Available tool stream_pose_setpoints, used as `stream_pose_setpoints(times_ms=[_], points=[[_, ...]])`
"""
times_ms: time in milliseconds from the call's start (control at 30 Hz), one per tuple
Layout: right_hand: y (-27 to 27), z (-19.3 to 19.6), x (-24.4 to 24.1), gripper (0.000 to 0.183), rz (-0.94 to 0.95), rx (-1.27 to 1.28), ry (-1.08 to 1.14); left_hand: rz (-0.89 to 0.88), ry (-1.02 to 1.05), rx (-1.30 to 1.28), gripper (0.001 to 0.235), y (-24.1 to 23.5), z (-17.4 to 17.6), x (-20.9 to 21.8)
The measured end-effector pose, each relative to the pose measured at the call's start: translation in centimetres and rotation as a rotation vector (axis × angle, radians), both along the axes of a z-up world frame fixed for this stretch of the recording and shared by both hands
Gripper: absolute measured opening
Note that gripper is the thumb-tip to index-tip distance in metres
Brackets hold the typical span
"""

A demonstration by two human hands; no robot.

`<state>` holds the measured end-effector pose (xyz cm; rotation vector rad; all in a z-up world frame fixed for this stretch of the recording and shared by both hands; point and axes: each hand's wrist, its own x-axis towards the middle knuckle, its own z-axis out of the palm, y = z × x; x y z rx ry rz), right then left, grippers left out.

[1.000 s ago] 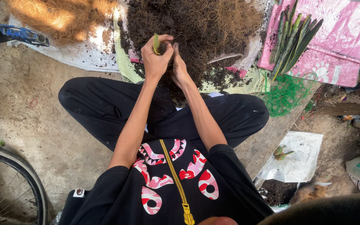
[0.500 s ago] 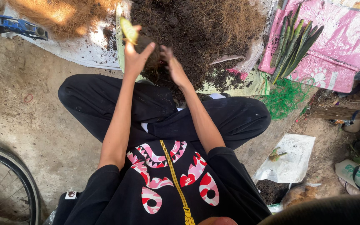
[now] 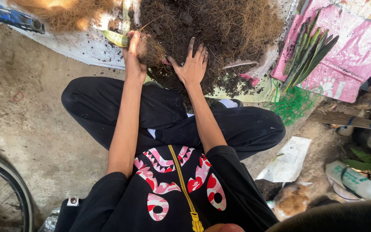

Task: The person sits on the ground and packs soil around the roots of small plants by hand. They repeatedly scoop soil from a pile and press it into the root ball, forming a compact soil ball around each plant.

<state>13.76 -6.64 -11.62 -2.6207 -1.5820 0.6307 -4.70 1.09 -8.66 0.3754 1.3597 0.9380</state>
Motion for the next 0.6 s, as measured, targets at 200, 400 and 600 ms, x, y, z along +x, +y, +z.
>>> stream_pose_setpoints(times_ms=[200,400,600], points=[[-0.9,-1.1,-0.3,0.089,0.052,0.185,-0.063,0.062,-0.063,-0.013,0.076,0.0,-0.1,1.4],[-2.1,-2.6,-0.2,0.052,0.099,0.342,-0.012,0.098,-0.079,-0.096,0.082,-0.1,-0.7,1.0],[-2.4,-4.1,1.5,0.036,0.123,0.271,0.076,0.108,-0.128,-0.090,0.091,-0.3,-1.3,0.8]])
